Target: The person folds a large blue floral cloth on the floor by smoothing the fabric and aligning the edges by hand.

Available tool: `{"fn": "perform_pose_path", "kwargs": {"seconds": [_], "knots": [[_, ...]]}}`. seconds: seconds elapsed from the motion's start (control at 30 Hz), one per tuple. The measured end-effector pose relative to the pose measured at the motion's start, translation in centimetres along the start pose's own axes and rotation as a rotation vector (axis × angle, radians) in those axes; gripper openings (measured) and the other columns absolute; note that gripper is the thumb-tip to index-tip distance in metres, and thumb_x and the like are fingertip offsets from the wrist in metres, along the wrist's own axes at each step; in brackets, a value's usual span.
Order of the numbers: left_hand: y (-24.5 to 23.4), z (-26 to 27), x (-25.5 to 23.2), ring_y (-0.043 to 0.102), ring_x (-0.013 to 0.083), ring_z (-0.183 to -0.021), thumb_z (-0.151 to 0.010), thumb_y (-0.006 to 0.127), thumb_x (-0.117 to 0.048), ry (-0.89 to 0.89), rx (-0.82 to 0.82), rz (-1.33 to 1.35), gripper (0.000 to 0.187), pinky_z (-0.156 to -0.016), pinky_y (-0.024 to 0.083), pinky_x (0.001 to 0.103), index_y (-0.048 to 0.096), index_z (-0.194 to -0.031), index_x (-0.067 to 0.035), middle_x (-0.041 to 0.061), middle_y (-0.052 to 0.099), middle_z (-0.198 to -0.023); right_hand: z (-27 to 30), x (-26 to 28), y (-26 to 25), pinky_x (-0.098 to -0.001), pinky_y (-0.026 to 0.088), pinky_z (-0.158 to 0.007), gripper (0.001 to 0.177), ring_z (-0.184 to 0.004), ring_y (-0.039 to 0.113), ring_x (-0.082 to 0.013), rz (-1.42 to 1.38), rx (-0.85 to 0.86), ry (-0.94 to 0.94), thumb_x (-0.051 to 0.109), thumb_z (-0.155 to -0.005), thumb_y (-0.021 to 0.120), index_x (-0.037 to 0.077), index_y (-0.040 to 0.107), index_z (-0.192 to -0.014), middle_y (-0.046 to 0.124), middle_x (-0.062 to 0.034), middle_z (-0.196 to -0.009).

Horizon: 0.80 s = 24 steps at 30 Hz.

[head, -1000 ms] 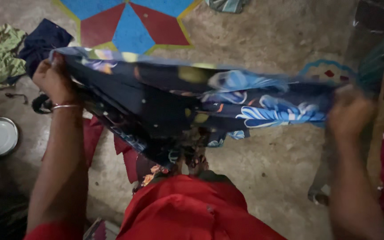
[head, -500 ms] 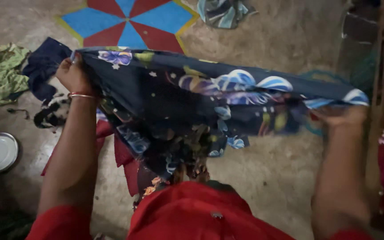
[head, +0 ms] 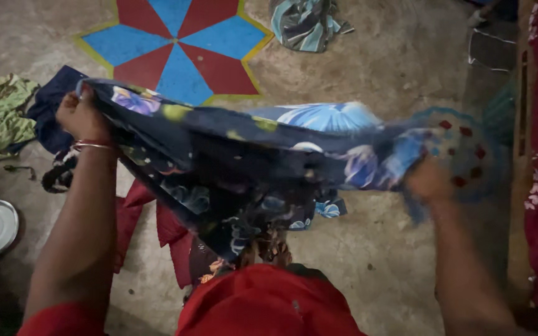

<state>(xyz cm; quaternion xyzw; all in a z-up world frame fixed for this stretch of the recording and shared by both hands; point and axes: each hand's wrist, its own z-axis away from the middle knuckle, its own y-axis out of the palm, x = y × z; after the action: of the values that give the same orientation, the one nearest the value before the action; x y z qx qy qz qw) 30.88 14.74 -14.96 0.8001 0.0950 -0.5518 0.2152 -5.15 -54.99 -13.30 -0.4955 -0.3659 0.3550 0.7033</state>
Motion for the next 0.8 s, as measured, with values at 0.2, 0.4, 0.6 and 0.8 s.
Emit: {"fn": "perform_pose_path", "kwargs": {"seconds": [0.2,0.4,0.6,0.8], "knots": [[0.0,2.3,2.3,0.057,0.0069,-0.069,-0.095,0.078,-0.005,-0.088,-0.070,-0.126,0.015,-0.063,0.046,0.024,0.068,-0.083,-0.004,-0.002,0.066,-0.079,7.0,2.5,3.5,-0.0395,0.057,-0.097,0.043,-0.106,0.077,-0.0271,0.380,0.564,0.029,0.047,-0.082,0.068,0.012,0.083,-0.104,0.083,-0.0114,-0.107],[-1.1,3.2,3.3,0.063,0.0099,-0.072,-0.096,0.076,-0.005,-0.139,-0.089,-0.031,0.016,-0.066,0.054,0.027,0.066,-0.083,-0.001,0.002,0.072,-0.082,3.3,-7.7,9.9,-0.0585,0.050,-0.102,0.037,-0.123,0.067,-0.0339,-0.461,0.506,0.536,0.037,-0.083,0.074,0.014,0.075,-0.112,0.071,-0.0154,-0.128],[1.6,5.7,3.6,0.065,0.0100,-0.076,-0.095,0.074,-0.003,-0.171,0.059,0.002,0.009,-0.070,0.054,0.026,0.068,-0.090,0.000,0.002,0.071,-0.087,-0.5,-11.3,5.8,-0.0676,0.037,-0.112,0.026,-0.130,0.055,-0.0402,-2.201,0.059,-0.218,0.026,-0.111,0.056,0.003,0.057,-0.123,0.057,-0.0174,-0.138],[3.7,5.7,4.2,0.065,0.0097,-0.075,-0.095,0.075,-0.002,-0.144,0.029,0.064,0.008,-0.070,0.054,0.024,0.069,-0.089,-0.001,0.002,0.072,-0.086,-1.2,-8.2,-2.7,-0.0678,0.039,-0.119,0.044,-0.133,0.056,-0.0434,-2.711,-0.287,-0.397,0.035,-0.100,0.053,0.002,0.054,-0.129,0.057,-0.0228,-0.136]]}}
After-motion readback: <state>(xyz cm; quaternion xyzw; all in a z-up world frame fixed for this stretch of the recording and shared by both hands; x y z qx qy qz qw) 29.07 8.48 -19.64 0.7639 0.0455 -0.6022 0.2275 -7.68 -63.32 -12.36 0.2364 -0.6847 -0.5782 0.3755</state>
